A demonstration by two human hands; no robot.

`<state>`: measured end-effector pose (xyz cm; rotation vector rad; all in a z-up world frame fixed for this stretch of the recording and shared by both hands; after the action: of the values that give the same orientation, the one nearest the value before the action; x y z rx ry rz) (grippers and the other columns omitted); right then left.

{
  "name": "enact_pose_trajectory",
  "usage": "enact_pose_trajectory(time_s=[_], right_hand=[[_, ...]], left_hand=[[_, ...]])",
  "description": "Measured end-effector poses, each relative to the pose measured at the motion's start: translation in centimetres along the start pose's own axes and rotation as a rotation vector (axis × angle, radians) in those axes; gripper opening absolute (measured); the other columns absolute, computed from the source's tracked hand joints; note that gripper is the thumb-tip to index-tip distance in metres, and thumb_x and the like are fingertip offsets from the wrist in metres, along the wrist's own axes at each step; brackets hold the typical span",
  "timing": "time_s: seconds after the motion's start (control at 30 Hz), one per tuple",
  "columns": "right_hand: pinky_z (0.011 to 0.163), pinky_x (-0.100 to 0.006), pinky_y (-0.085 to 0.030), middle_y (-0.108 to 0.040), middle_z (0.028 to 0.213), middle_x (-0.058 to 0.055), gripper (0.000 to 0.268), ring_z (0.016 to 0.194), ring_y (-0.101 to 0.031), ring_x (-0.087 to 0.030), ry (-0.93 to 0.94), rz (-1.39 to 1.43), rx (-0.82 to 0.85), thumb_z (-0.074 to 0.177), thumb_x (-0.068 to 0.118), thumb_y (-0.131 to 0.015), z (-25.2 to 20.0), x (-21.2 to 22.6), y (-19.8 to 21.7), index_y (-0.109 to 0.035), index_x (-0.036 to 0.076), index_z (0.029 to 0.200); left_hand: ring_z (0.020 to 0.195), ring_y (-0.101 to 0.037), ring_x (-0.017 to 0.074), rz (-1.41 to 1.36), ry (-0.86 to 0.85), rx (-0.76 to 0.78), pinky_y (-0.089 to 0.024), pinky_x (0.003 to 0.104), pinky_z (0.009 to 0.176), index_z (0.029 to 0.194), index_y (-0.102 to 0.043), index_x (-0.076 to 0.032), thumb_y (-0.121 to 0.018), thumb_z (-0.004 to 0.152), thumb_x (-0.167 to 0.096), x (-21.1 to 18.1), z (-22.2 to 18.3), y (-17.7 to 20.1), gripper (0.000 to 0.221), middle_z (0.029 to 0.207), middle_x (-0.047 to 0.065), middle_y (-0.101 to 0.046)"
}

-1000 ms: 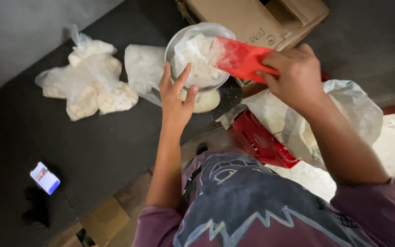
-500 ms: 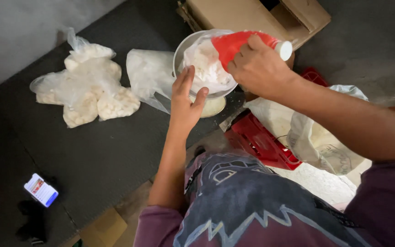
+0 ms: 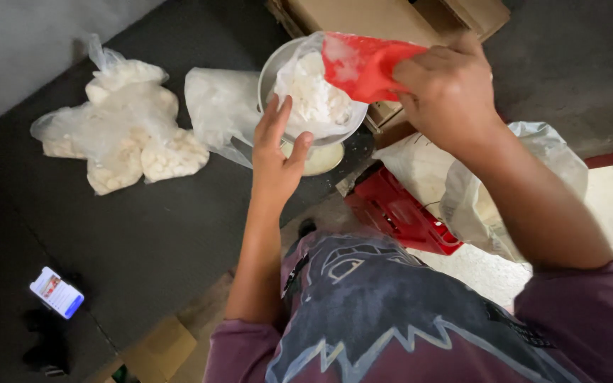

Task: Scoop and weigh flour from a large sack into smaller plastic bags using a scale.

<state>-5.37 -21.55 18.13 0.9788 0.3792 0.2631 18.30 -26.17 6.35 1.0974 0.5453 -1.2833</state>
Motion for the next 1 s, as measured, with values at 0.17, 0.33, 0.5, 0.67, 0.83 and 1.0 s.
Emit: enact_pose_trajectory(time_s=[0.17, 0.33, 0.5, 0.67, 0.83, 1.0], right_hand=[[0.09, -0.041, -0.045, -0.071, 0.089, -0.01, 0.018, 0.084, -0.067, -0.027, -0.268, 0.284, -0.071, 0.091, 0.016, -0.084, -5.4, -1.6, 0.1, -0.072, 0.006, 0.099], [0.077, -0.039, -0.045, -0.07, 0.088, -0.015, 0.023, 0.075, -0.061, -0.03, -0.537, 0.525, -0.109, 0.09, 0.013, -0.088, -10.4, -2.6, 0.3, -0.072, 0.0, 0.1], [0.067, -0.03, -0.046, -0.065, 0.082, -0.013, 0.021, 0.069, -0.057, -0.015, -0.649, 0.723, -0.158, 0.092, 0.007, -0.087, -15.4, -4.6, 0.8, -0.07, -0.002, 0.101], [0.066, -0.026, -0.045, -0.065, 0.081, -0.006, 0.02, 0.072, -0.054, -0.008, -0.755, 0.759, -0.168, 0.093, 0.006, -0.087, -21.0, -7.1, 1.8, -0.071, -0.003, 0.1], [0.069, -0.023, -0.045, -0.068, 0.086, -0.001, 0.015, 0.077, -0.054, -0.003, -0.846, 0.847, -0.239, 0.096, 0.003, -0.085, -26.7, -9.4, 3.8, -0.071, -0.002, 0.1], [0.069, -0.023, -0.046, -0.067, 0.085, 0.0, 0.017, 0.078, -0.055, -0.002, -0.922, 0.821, -0.267, 0.097, 0.004, -0.085, -33.0, -11.2, 6.2, -0.069, -0.001, 0.098]], left_hand=[[0.152, -0.043, 0.0396, 0.031, -0.012, -0.089, -0.038, 0.047, 0.124, 0.152, -0.053, -0.01, -0.073, 0.101, -0.019, -2.0, -0.9, 0.0, 0.055, 0.163, 0.024, -0.042], [0.152, -0.048, 0.0347, 0.007, -0.048, -0.195, -0.041, 0.043, 0.127, 0.149, -0.058, -0.01, -0.07, 0.104, -0.013, -5.5, -2.4, -1.1, 0.047, 0.164, 0.02, -0.045], [0.153, -0.048, 0.0333, 0.066, -0.105, -0.251, -0.041, 0.043, 0.127, 0.147, -0.06, -0.008, -0.07, 0.105, -0.008, -8.6, -4.0, -4.1, 0.042, 0.163, 0.016, -0.046], [0.15, -0.05, 0.0313, 0.005, -0.097, -0.163, -0.044, 0.042, 0.125, 0.145, -0.062, -0.008, -0.068, 0.105, -0.008, -10.5, -5.4, -8.2, 0.041, 0.163, 0.016, -0.045], [0.147, -0.054, 0.0299, -0.007, -0.104, -0.081, -0.047, 0.041, 0.122, 0.143, -0.062, -0.009, -0.069, 0.105, -0.011, -11.5, -6.4, -12.3, 0.039, 0.162, 0.016, -0.048], [0.149, -0.05, 0.0352, 0.052, -0.151, -0.005, -0.045, 0.044, 0.121, 0.144, -0.062, -0.007, -0.07, 0.105, -0.016, -13.0, -7.6, -16.4, 0.04, 0.161, 0.018, -0.047]])
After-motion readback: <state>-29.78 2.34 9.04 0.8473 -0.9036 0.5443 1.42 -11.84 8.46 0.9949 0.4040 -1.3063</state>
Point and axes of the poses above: each hand's wrist, its own z-axis towards the middle knuckle, its own y-axis out of the back of the hand, x = y × z, the point moved 6 cm from there along z, towards the middle knuckle
